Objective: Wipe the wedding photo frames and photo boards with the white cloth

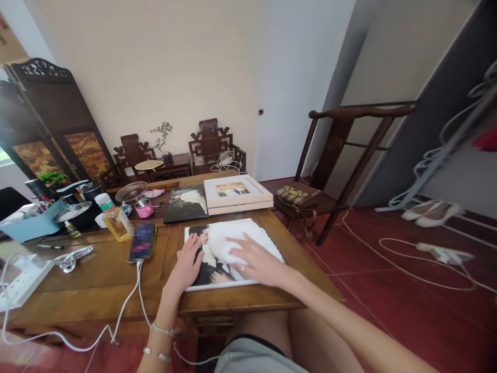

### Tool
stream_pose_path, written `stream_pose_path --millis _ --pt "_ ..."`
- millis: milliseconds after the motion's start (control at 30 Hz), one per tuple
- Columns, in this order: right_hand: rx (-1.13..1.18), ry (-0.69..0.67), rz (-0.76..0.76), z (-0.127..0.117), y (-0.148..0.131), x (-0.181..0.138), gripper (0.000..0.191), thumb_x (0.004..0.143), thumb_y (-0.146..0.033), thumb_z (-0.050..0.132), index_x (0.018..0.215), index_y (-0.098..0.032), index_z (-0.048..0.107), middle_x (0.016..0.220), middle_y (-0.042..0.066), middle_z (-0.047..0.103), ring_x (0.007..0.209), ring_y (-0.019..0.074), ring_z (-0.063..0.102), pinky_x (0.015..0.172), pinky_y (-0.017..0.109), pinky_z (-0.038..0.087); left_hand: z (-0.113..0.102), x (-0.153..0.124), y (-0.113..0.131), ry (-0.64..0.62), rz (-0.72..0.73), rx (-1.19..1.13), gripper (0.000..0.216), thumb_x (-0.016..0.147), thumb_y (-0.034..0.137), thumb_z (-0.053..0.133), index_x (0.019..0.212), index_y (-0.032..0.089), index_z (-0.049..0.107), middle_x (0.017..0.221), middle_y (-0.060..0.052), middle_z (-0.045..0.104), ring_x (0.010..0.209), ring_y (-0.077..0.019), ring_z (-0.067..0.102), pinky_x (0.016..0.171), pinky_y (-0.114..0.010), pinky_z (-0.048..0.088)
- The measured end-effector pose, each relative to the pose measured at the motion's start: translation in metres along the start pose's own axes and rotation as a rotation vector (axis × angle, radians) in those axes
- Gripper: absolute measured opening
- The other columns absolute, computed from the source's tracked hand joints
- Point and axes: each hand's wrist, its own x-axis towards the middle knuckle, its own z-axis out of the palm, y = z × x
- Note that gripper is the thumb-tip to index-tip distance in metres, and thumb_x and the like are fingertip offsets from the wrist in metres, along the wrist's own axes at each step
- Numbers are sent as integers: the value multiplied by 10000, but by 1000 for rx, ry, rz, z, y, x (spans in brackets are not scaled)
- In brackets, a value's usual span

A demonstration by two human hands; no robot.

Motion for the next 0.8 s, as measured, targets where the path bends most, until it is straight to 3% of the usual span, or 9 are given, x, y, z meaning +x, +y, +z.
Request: stream_pose_path --millis 133,233,367,600,700,800 --pt "-38 -6 60 1 30 47 326 799 -81 445 1067 -168 609 1282 145 563 1340 281 322 1067 587 169 0 0 -1 3 -3 -10 471 944 344 343 1392 201 364 1515 -121 266 1418 -231 194 1089 -531 228" --pt "-47 -5 104 4 34 57 361 758 -51 451 1071 -143 605 1261 171 570 1371 314 243 1047 628 155 0 0 0 20 -16 -26 470 941 338 351 1389 196 367 1514 -122 270 1415 -236 202 1084 -533 241" --pt "-33 -8 43 6 10 29 271 789 -93 456 979 -167 635 1187 166 621 1375 290 244 1063 607 159 2 -1 1 54 -20 -48 462 938 335 367 1382 209 379 1509 -116 287 1407 -237 229 1094 -514 243" --pt "90 -104 -108 -1 -53 -47 271 732 -74 476 913 -200 633 1354 105 515 1392 234 205 1128 549 65 5 0 0 76 -8 -52 465 946 318 328 1385 176 380 1496 -122 314 1398 -223 256 1117 -474 230" --pt "82 -106 -83 -1 -51 -42 251 762 -95 471 933 -180 634 1317 153 537 1380 225 244 1131 521 101 4 0 -1 45 -9 -35 472 947 293 300 1392 152 367 1502 -128 295 1402 -222 244 1116 -484 233" --pt "41 -63 -18 3 -28 -8 248 804 -131 468 982 -167 636 1288 184 550 1360 255 287 1102 556 147 5 0 -3 50 5 -36 467 949 273 281 1397 165 360 1504 -124 293 1402 -217 246 1112 -498 237"
